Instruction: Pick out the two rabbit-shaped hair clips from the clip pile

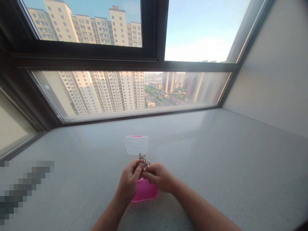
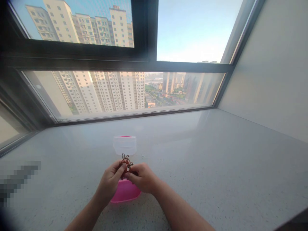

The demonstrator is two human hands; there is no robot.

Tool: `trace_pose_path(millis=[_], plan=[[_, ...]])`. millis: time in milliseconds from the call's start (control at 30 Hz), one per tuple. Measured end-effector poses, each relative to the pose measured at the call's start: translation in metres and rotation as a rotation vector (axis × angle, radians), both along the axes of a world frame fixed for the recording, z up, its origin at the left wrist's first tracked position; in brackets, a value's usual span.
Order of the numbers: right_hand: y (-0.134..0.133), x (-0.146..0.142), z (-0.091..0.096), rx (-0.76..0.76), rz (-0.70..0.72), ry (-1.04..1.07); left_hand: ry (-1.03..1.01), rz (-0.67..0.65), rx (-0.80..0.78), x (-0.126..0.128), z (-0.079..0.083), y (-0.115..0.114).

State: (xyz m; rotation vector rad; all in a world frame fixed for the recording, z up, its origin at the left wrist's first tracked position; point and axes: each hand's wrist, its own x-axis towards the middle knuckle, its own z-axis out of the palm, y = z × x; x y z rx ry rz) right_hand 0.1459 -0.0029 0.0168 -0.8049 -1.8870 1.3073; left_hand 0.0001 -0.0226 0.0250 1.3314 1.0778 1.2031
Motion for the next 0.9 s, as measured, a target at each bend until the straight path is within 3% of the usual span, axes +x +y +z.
trace_pose_path(millis=[133,300,500,700,900], plan=[[0.0,0.001,0.004,0.026,0.026,0.023,-0.012,0.004,0.018,-0.001,0.001,0.001],[0.005,-0.003,-0.003,-0.066,-0.075,0.142,-0.003,0.043,0.077,-0.011,-0.003,0.009],[0.017,-0.007,-0.014,-0.19,-0.13,0.249,-0.031,0.055,-0.026,-0.025,-0.001,0.019],[0.023,-0.004,-0.018,-0.142,-0.186,0.217,0.013,0.11,0.045,-0.035,-0.004,0.027],[0.025,-0.01,-0.025,-0.118,-0.185,0.185,-0.001,0.147,0.117,-0.023,-0.008,0.028]])
